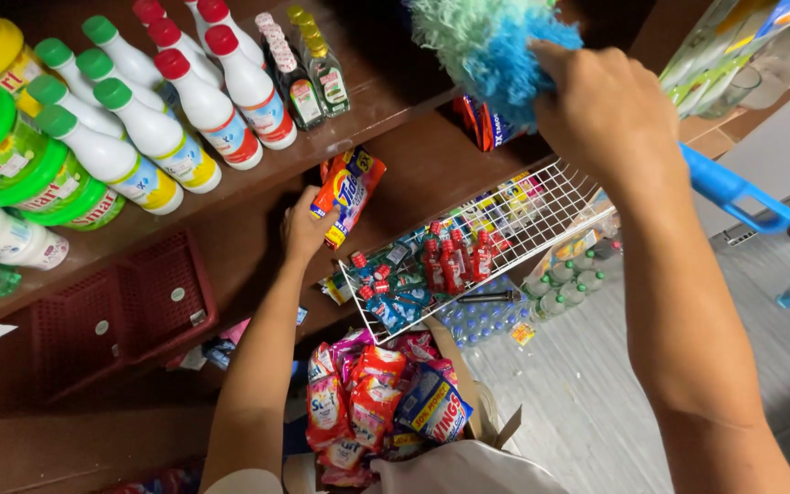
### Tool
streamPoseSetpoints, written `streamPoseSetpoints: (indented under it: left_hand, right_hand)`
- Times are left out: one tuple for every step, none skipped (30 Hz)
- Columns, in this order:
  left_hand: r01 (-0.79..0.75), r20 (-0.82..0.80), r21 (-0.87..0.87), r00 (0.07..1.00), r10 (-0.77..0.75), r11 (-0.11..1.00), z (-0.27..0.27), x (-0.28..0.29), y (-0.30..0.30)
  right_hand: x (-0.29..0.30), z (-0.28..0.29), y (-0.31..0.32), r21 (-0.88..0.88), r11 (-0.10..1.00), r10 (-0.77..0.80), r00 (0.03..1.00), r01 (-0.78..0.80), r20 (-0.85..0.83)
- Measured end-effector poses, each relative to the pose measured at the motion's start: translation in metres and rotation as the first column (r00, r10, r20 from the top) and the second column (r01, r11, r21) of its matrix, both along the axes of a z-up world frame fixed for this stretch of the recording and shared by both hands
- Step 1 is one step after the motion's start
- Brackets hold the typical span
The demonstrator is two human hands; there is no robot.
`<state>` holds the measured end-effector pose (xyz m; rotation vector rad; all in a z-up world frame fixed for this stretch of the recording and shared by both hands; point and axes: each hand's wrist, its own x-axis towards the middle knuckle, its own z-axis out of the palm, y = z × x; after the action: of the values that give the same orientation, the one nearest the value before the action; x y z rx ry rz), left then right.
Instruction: Dusting and organizing products on shelves in a grocery store.
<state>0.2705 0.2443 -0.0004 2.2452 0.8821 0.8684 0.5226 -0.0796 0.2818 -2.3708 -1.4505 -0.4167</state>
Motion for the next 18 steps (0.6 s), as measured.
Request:
streamPoseSetpoints:
  left_hand:
    - [-0.016, -0.021, -0.038, 1.0, 0.015, 0.999, 0.004, 0.001, -0.002]
    - [-0.014, -0.022, -0.035, 1.0, 0.013, 0.999, 0.004, 0.001, -0.003]
    - [-0.016, -0.023, -0.02, 1.0, 0.015, 1.0, 0.005, 0.002, -0.004]
    - [-0.018, -0.026, -0.005, 0.999, 0.018, 1.0, 0.005, 0.001, -0.004]
    - [-0.017, -0.03, -0.003, 0.999, 0.016, 1.0, 0.003, -0.001, -0.004]
    - [-0.011, -0.008, 0.006, 1.0, 0.011, 1.0, 0.001, 0.0, -0.003]
    - [-0.006, 0.013, 0.015, 1.0, 0.006, 1.0, -0.001, 0.001, -0.002]
    - [-0.005, 0.013, 0.013, 1.0, 0.005, 1.0, 0.0, 0.002, -0.003]
    - [-0.017, 0.0, -0.012, 1.0, 0.017, 1.0, 0.001, 0.002, -0.004]
    - [-0.03, -0.014, -0.035, 0.999, 0.029, 0.999, 0.002, 0.002, -0.005]
    - [-0.03, -0.015, -0.037, 0.999, 0.029, 0.999, 0.003, 0.002, -0.005]
    - [-0.029, -0.008, -0.035, 1.0, 0.029, 0.999, 0.003, 0.002, -0.006]
    - [-0.029, -0.002, -0.033, 1.0, 0.029, 0.999, 0.003, 0.002, -0.006]
    - [-0.03, -0.003, -0.034, 1.0, 0.03, 0.999, 0.003, 0.001, -0.007]
    - [-0.028, -0.004, -0.048, 1.0, 0.028, 0.998, 0.002, 0.0, -0.008]
    - [-0.024, -0.002, -0.06, 1.0, 0.024, 0.998, 0.003, 0.001, -0.007]
    - [-0.024, 0.0, -0.059, 1.0, 0.024, 0.998, 0.003, 0.0, -0.007]
    - [-0.02, 0.0, -0.044, 1.0, 0.02, 0.999, 0.003, 0.001, -0.006]
  right_hand:
    - [0.002, 0.001, 0.007, 0.049, 0.998, -0.033, 0.999, 0.032, 0.008]
    - [0.004, -0.005, 0.016, 0.052, 0.998, -0.035, 0.999, 0.035, 0.006]
    - [0.006, -0.011, 0.025, -0.036, 0.999, -0.027, 0.999, 0.026, -0.023]
    - [0.008, -0.018, 0.035, -0.122, 0.992, -0.022, 0.998, 0.015, -0.055]
    - [0.01, -0.019, 0.031, -0.12, 0.993, -0.023, 0.998, 0.016, -0.059]
    - [0.014, -0.019, 0.026, -0.056, 0.997, 0.047, 0.996, -0.052, -0.078]
    - [0.017, -0.018, 0.022, 0.009, 0.993, 0.119, 0.989, -0.118, -0.093]
    - [0.02, -0.012, 0.016, 0.007, 0.993, 0.117, 0.989, -0.117, -0.093]
    - [0.022, -0.006, 0.011, 0.03, 0.994, 0.111, 0.989, -0.108, -0.098]
    - [0.024, 0.0, 0.007, 0.054, 0.993, 0.106, 0.989, -0.1, -0.104]
    - [0.023, 0.003, 0.011, 0.053, 0.994, 0.105, 0.989, -0.1, -0.104]
    - [0.023, 0.006, 0.015, 0.083, 0.993, 0.084, 0.996, -0.08, -0.042]
    - [0.023, 0.009, 0.018, 0.114, 0.992, 0.06, 0.998, -0.062, 0.02]
    - [0.021, 0.011, 0.02, 0.113, 0.992, 0.061, 0.998, -0.062, 0.019]
    - [0.019, 0.013, 0.022, 0.025, 0.998, 0.064, 0.997, -0.063, -0.036]
    - [0.018, 0.017, 0.024, -0.062, 0.996, 0.061, 0.994, -0.067, -0.087]
    - [0.022, 0.019, 0.017, -0.061, 0.996, 0.061, 0.994, -0.066, -0.085]
    - [0.026, 0.022, 0.01, -0.078, 0.992, 0.097, 0.995, -0.098, -0.013]
